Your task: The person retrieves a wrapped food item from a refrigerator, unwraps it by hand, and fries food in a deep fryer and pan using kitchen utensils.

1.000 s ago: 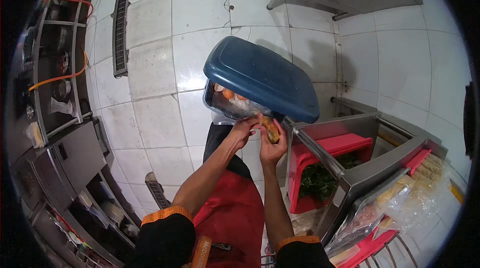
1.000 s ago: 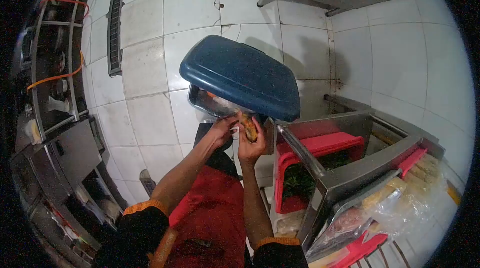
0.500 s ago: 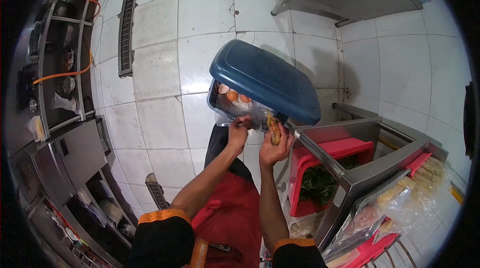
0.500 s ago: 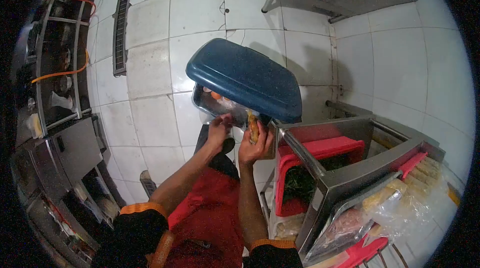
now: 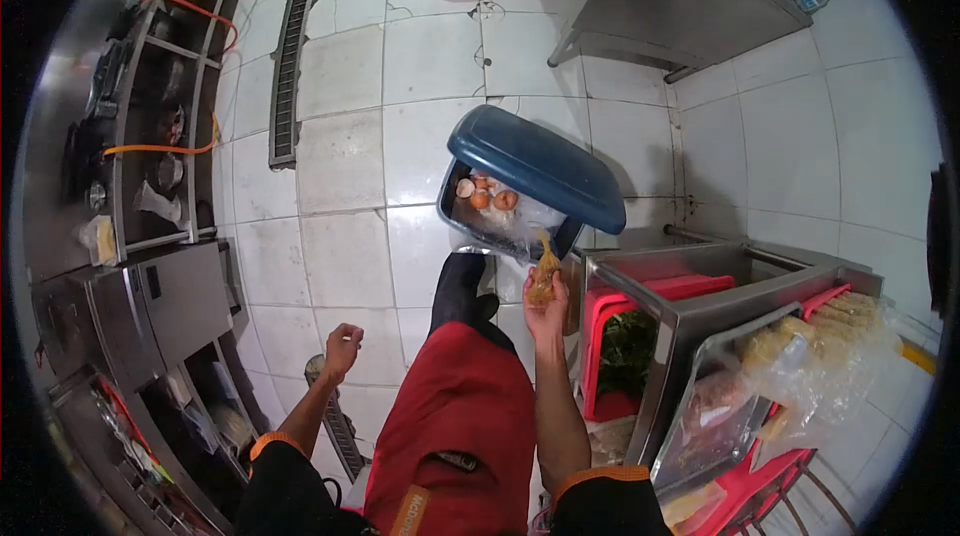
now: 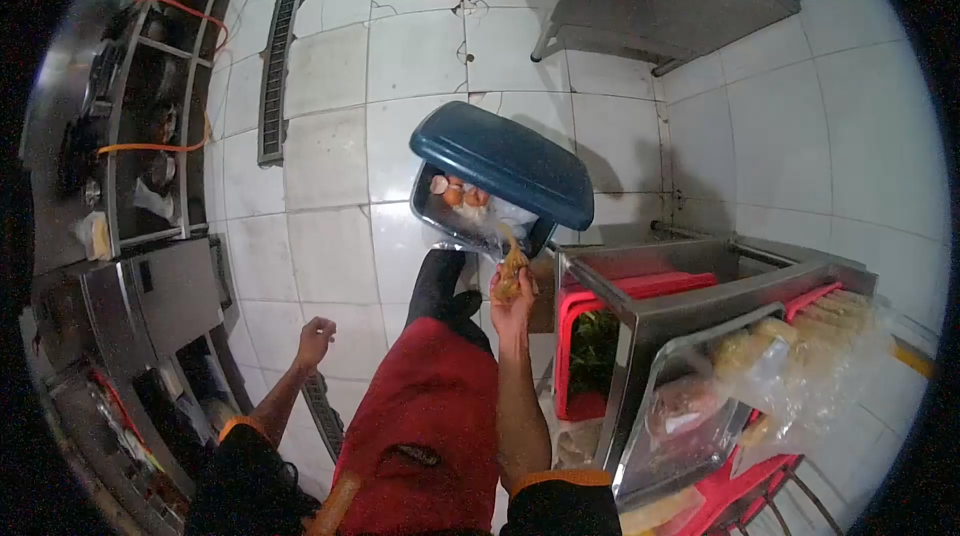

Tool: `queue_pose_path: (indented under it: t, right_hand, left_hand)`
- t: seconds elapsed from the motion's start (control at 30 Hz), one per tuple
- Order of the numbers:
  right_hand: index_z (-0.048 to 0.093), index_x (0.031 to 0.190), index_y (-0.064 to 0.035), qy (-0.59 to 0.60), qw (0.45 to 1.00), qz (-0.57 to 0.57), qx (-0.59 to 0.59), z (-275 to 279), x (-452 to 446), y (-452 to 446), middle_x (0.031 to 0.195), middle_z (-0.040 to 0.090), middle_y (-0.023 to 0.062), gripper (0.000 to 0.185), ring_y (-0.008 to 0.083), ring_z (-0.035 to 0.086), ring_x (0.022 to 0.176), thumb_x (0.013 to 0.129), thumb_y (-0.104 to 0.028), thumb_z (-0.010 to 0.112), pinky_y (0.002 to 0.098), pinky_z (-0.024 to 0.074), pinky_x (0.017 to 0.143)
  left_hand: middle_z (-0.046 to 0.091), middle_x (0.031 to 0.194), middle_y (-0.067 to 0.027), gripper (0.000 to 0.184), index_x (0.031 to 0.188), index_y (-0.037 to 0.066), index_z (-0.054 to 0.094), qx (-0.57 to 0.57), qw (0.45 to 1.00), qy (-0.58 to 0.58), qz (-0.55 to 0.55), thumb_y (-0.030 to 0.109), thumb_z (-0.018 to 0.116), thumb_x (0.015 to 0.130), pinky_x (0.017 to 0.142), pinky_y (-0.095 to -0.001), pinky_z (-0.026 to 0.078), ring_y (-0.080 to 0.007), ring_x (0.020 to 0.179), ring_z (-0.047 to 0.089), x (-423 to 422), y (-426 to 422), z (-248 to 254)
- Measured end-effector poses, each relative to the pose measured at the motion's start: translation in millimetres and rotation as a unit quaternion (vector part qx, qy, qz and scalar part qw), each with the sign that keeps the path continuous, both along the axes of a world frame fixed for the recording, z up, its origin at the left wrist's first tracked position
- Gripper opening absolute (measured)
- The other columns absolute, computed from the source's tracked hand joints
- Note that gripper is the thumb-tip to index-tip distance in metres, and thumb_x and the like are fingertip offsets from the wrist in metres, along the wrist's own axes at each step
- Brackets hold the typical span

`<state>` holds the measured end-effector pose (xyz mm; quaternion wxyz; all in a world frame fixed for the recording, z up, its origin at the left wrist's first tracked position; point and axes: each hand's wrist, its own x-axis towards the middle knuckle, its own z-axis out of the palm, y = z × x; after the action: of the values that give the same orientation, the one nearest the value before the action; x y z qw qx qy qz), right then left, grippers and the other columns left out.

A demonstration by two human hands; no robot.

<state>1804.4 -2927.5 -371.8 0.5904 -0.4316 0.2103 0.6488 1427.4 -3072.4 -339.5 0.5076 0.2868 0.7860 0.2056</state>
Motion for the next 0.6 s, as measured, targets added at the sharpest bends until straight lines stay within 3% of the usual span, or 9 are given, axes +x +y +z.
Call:
queue_pose_path:
  t: [0.03, 0.1, 0.23, 0.3, 0.37, 0.4, 0.43, 0.5, 0.6]
  right_hand:
    - [0.057, 0.105, -0.0059, 0.090, 0.995, -0.003, 0.039, 9.7, -1.4, -9.0, 0.101, 0.061, 0.0108, 0.025, 0.0238, 0.059, 0.091, 0.084, -0.021, 0.059, 0.0336, 0.0483, 0.076]
    - [0.057, 0.106, -0.0064, 0.108, 0.993, -0.005, 0.038, 35.4, -9.7, -19.7, 0.101, 0.061, 0.0110, 0.026, 0.0239, 0.059, 0.092, 0.084, -0.021, 0.058, 0.0343, 0.0480, 0.077]
    - [0.057, 0.107, -0.0079, 0.146, 0.988, -0.006, 0.045, 87.3, -25.9, -38.0, 0.103, 0.061, 0.0103, 0.026, 0.0239, 0.057, 0.094, 0.085, -0.021, 0.057, 0.0362, 0.0462, 0.079]
    - [0.055, 0.111, -0.0090, 0.144, 0.984, 0.027, 0.098, 95.3, -28.8, -47.9, 0.106, 0.059, 0.0079, 0.029, 0.0253, 0.056, 0.096, 0.085, -0.022, 0.055, 0.0394, 0.0428, 0.086]
    - [0.052, 0.117, -0.0097, 0.159, 0.975, 0.093, 0.127, 118.7, -42.1, -44.3, 0.111, 0.057, 0.0101, 0.034, 0.0250, 0.054, 0.098, 0.085, -0.023, 0.053, 0.0422, 0.0414, 0.085]
    - [0.056, 0.109, -0.0069, 0.100, 0.978, 0.140, 0.117, 160.8, -62.7, -37.4, 0.103, 0.060, 0.0079, 0.027, 0.0222, 0.056, 0.091, 0.086, -0.020, 0.054, 0.0352, 0.0448, 0.080]
    - [0.055, 0.109, -0.0047, 0.151, 0.960, 0.161, 0.170, 158.2, -66.0, -35.0, 0.103, 0.060, 0.0080, 0.027, 0.0215, 0.056, 0.095, 0.087, -0.020, 0.054, 0.0346, 0.0454, 0.084]
    - [0.054, 0.110, -0.0041, 0.122, 0.959, 0.189, 0.174, 177.8, -85.8, -31.0, 0.103, 0.060, 0.0079, 0.029, 0.0206, 0.055, 0.100, 0.087, -0.020, 0.055, 0.0331, 0.0446, 0.088]
    - [0.053, 0.113, -0.0053, 0.126, 0.934, 0.236, 0.236, 201.7, -115.1, -22.2, 0.108, 0.058, 0.0073, 0.031, 0.0197, 0.054, 0.102, 0.088, -0.024, 0.053, 0.0331, 0.0431, 0.090]
  left_hand:
    - [0.061, 0.077, -0.0058, 0.016, 0.086, 0.000, 0.060, -0.025, 0.999, 0.013, 0.020, 0.015, 0.060, 0.084, 0.057, -0.0262, 0.047, -0.0129, 0.069, 0.058, -1.2, -14.1, 8.5]
    - [0.061, 0.078, -0.0059, 0.014, 0.085, 0.000, 0.060, -0.048, 0.998, 0.027, 0.044, 0.014, 0.061, 0.083, 0.059, -0.0266, 0.047, -0.0130, 0.069, 0.058, 2.4, -26.5, 24.5]
    - [0.064, 0.085, -0.0054, 0.006, 0.082, 0.002, 0.063, 0.171, 0.984, 0.000, -0.044, 0.007, 0.063, 0.080, 0.066, -0.0276, 0.048, -0.0143, 0.076, 0.059, 62.3, 6.4, 48.0]
    - [0.063, 0.090, -0.0085, 0.008, 0.084, 0.005, 0.065, 0.187, 0.973, -0.132, -0.043, 0.011, 0.064, 0.080, 0.073, -0.0314, 0.047, -0.0161, 0.082, 0.059, 109.5, 49.9, 87.6]
    - [0.060, 0.092, -0.0090, 0.021, 0.092, 0.006, 0.065, 0.263, 0.930, -0.255, -0.028, 0.020, 0.068, 0.078, 0.078, -0.0316, 0.045, -0.0185, 0.090, 0.056, 145.5, 75.4, 84.8]
    - [0.058, 0.088, -0.0103, 0.026, 0.095, 0.004, 0.063, 0.368, 0.912, -0.126, -0.129, 0.021, 0.069, 0.076, 0.075, -0.0315, 0.044, -0.0215, 0.084, 0.056, 151.2, 93.9, 99.0]
    - [0.057, 0.085, -0.0108, 0.026, 0.094, 0.003, 0.063, 0.425, 0.889, -0.133, -0.107, 0.019, 0.069, 0.075, 0.071, -0.0325, 0.043, -0.0234, 0.080, 0.054, 157.9, 107.0, 121.5]
    - [0.057, 0.084, -0.0107, 0.022, 0.090, 0.003, 0.063, 0.425, 0.889, -0.106, -0.134, 0.017, 0.069, 0.074, 0.069, -0.0339, 0.042, -0.0245, 0.079, 0.054, 149.1, 120.6, 172.0]
    - [0.055, 0.085, -0.0096, 0.023, 0.092, 0.003, 0.063, 0.431, 0.896, -0.071, -0.080, 0.016, 0.069, 0.075, 0.072, -0.0334, 0.043, -0.0236, 0.083, 0.053, 127.7, 119.5, 184.9]
